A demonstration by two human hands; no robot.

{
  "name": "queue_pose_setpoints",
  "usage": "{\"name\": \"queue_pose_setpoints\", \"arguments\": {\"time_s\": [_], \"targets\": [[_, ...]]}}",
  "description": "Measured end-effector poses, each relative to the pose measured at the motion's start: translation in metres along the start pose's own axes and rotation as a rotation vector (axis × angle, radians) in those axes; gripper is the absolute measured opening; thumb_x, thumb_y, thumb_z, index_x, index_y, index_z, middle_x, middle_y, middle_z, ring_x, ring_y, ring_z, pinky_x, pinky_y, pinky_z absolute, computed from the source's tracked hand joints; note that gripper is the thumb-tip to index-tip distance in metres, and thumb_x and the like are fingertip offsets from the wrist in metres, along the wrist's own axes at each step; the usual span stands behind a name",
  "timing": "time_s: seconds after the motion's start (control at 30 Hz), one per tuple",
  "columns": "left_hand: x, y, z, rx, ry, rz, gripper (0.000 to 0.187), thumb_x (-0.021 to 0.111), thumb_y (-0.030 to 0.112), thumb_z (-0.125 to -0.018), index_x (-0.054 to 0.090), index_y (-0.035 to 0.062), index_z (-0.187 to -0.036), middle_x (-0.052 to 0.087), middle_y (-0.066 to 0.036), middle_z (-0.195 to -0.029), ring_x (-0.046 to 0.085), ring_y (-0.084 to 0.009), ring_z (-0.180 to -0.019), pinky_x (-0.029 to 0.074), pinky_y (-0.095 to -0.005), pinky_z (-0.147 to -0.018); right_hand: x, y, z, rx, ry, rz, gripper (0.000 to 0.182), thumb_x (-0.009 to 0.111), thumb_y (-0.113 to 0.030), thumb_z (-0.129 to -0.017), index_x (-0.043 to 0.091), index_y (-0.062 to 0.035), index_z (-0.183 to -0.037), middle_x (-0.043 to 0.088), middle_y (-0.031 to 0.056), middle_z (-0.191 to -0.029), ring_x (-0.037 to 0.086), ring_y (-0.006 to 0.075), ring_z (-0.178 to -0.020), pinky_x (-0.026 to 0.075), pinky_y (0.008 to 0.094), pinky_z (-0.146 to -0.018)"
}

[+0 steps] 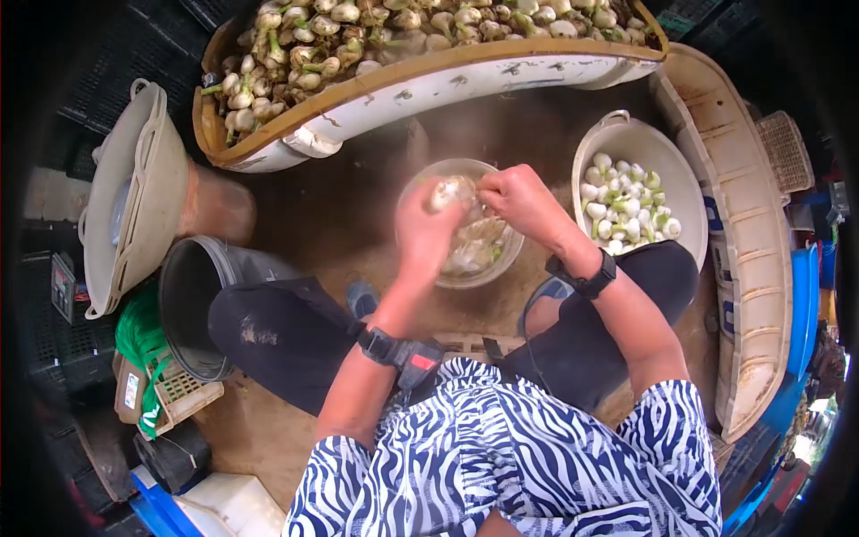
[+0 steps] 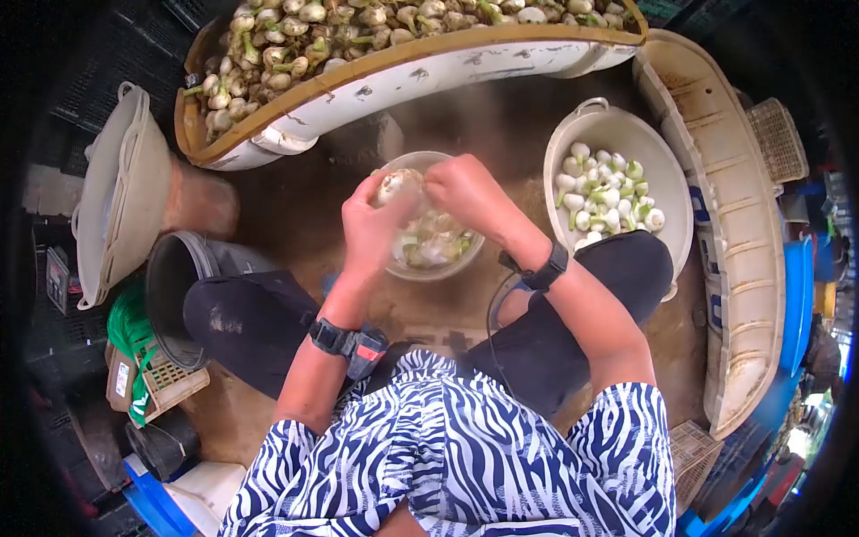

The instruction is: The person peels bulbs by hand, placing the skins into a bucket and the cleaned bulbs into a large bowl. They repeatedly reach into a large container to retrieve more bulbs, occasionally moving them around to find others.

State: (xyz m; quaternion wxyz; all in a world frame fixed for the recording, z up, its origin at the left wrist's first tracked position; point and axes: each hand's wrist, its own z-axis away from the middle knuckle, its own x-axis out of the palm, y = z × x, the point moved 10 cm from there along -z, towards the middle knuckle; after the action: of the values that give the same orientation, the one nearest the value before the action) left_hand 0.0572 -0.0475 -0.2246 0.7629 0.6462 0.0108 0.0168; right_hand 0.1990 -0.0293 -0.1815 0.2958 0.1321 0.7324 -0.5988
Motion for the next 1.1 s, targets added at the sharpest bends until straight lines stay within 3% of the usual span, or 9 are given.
{"name": "queue_pose_setpoints", "arguments": {"time_s": [0.27,0.4,0.5,0.57,0.6,0.67,0.7,0.77,1.1], "targets": [[0.001,-0.008,-0.005,0.072,0.017,-0.042,0.041,0.074,0.008,-0.071,0.062,-0.0054,-0.108,0.066,-0.010,-0.095,0.061,-0.0107,-0.078,0.051,-0.0257,-0.064,0.002,-0.003,0.013,-0.102,0.240,0.249,0.010,0.053,-0.004,-0.074,0.056,0.0004,-0.066,0.056,0.0206,-0.068,0.056,0.0390,-0.062,0.045,0.0417,-0.056],[0.000,-0.002,0.000,0.016,-0.060,-0.018,0.040,0.073,0.007,-0.072,0.062,-0.0054,-0.108,0.065,-0.009,-0.095,0.060,-0.0100,-0.080,0.050,-0.0253,-0.066,-0.016,0.012,0.010,-0.042,0.273,0.238,0.012,0.055,-0.012,-0.073,0.059,-0.0012,-0.068,0.058,0.0209,-0.069,0.058,0.0395,-0.066,0.047,0.0445,-0.060],[-0.002,0.009,0.009,-0.016,-0.263,0.149,0.041,0.067,0.008,-0.077,0.058,-0.0040,-0.115,0.064,-0.009,-0.103,0.061,-0.0124,-0.087,0.051,-0.0273,-0.074,-0.033,0.069,-0.004,0.141,0.272,0.398,0.017,0.057,-0.019,-0.075,0.063,-0.0033,-0.073,0.063,0.0181,-0.074,0.062,0.0393,-0.075,0.050,0.0462,-0.066],[-0.003,0.004,0.016,-0.131,-0.384,0.590,0.046,0.063,0.012,-0.082,0.050,-0.0018,-0.124,0.060,-0.010,-0.111,0.059,-0.0161,-0.099,0.050,-0.0309,-0.083,-0.026,0.107,-0.008,0.209,0.135,0.555,0.014,0.057,-0.013,-0.076,0.065,-0.0029,-0.080,0.065,0.0181,-0.080,0.063,0.0379,-0.080,0.050,0.0452,-0.070],[-0.010,-0.006,0.016,-0.161,-0.397,0.580,0.054,0.059,0.026,-0.085,0.043,0.0024,-0.131,0.057,-0.010,-0.117,0.058,-0.0204,-0.101,0.050,-0.0332,-0.078,-0.022,0.099,-0.010,0.195,0.130,0.547,0.014,0.057,-0.013,-0.076,0.065,-0.0029,-0.080,0.065,0.0181,-0.080,0.063,0.0379,-0.080,0.050,0.0452,-0.070],[-0.021,-0.020,0.014,-0.213,-0.391,0.634,0.055,0.060,0.030,-0.085,0.043,0.0036,-0.131,0.057,-0.009,-0.117,0.058,-0.0196,-0.100,0.049,-0.0317,-0.076,-0.019,0.060,-0.006,0.039,0.208,0.131,0.022,0.050,0.002,-0.073,0.064,0.0006,-0.091,0.064,0.0186,-0.081,0.062,0.0378,-0.080,0.050,0.0408,-0.072],[-0.021,-0.029,0.018,-0.283,-0.401,0.697,0.056,0.060,0.033,-0.085,0.044,0.0047,-0.131,0.057,-0.008,-0.116,0.058,-0.0188,-0.099,0.048,-0.0302,-0.073,-0.014,0.044,-0.003,0.040,0.195,0.125,0.022,0.050,0.002,-0.073,0.064,0.0006,-0.091,0.064,0.0186,-0.081,0.062,0.0378,-0.080,0.050,0.0408,-0.072],[-0.018,-0.036,0.018,-0.296,-0.388,0.679,0.055,0.060,0.035,-0.085,0.046,0.0065,-0.129,0.058,-0.007,-0.114,0.058,-0.0182,-0.097,0.047,-0.0289,-0.070,0.006,-0.016,0.002,-0.264,0.046,0.053,0.026,0.053,0.004,-0.075,0.063,0.0006,-0.098,0.064,0.0162,-0.087,0.062,0.0343,-0.086,0.050,0.0387,-0.077],[0.003,-0.052,0.018,-0.462,-0.405,0.677,0.039,0.062,0.037,-0.085,0.057,0.0090,-0.112,0.062,0.000,-0.095,0.059,-0.0087,-0.079,0.046,-0.0208,-0.056,0.047,-0.046,0.024,-0.414,-0.119,0.394,0.008,0.061,-0.005,-0.073,0.058,-0.0013,-0.079,0.059,0.0123,-0.076,0.060,0.0307,-0.073,0.048,0.0403,-0.061]]}}
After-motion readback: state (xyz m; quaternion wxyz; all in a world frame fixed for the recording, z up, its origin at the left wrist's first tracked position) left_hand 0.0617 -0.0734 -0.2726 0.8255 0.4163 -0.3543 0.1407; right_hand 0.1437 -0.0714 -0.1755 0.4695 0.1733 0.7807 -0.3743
